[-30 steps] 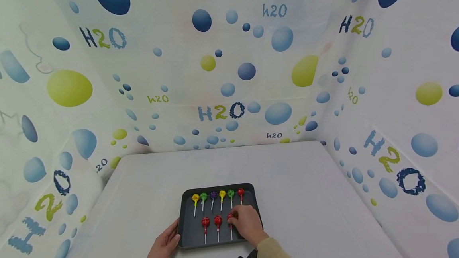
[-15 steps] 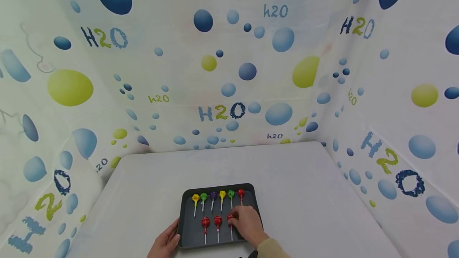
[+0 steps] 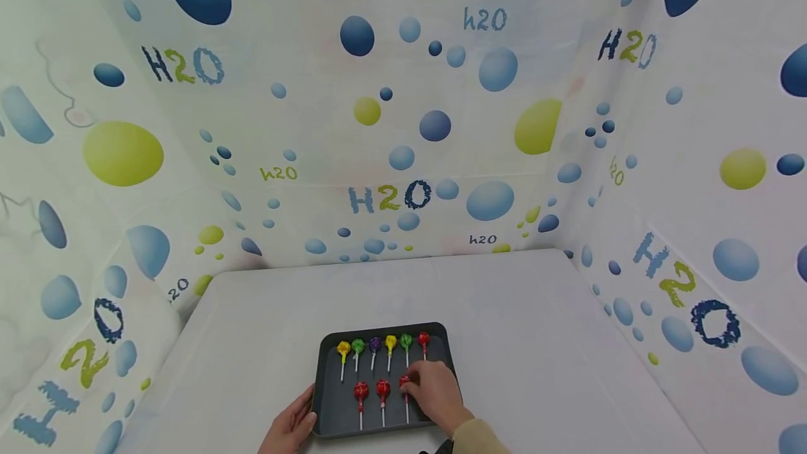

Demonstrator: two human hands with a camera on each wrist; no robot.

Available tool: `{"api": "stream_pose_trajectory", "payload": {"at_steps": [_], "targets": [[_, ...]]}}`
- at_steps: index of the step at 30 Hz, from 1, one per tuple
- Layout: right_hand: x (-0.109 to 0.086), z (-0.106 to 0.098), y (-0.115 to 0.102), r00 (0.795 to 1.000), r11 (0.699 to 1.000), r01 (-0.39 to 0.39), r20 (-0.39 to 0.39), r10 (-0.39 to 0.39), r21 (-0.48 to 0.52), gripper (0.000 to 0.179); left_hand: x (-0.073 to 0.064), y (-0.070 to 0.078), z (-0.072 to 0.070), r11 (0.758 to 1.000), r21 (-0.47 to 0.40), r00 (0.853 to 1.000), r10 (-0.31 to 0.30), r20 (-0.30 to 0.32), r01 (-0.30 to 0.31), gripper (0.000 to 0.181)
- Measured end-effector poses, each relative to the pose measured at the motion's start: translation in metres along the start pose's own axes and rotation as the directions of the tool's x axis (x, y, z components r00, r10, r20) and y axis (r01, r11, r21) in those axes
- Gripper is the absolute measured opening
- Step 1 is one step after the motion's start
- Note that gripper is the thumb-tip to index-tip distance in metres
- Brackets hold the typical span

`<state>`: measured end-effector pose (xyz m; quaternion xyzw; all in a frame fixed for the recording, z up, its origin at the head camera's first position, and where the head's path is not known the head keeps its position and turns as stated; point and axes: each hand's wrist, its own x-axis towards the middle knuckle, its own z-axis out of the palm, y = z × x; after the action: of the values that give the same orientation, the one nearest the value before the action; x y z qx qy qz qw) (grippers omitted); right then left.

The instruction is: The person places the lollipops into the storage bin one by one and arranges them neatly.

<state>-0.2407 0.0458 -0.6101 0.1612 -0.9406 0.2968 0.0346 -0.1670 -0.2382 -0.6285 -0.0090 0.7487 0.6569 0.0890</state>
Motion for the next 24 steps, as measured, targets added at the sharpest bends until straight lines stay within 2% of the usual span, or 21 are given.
{"api": "stream_pose_trajectory", "payload": {"at_steps": [11,24], "targets": [[0.001,-0.002,0.001,1.000,1.000,-0.020,0.001,0.020,0.024,0.019,0.000,0.002,-0.002,1.000,0.020,1.000,0.015,-0.003,-0.015,0.062],[-0.006,-0.020,0.007,1.000,0.995,0.005,-0.008,-0.004,0.095,0.028,0.003,0.000,-0.004,0.999,0.027,1.000,0.020,0.011,-0.020,0.064]]}}
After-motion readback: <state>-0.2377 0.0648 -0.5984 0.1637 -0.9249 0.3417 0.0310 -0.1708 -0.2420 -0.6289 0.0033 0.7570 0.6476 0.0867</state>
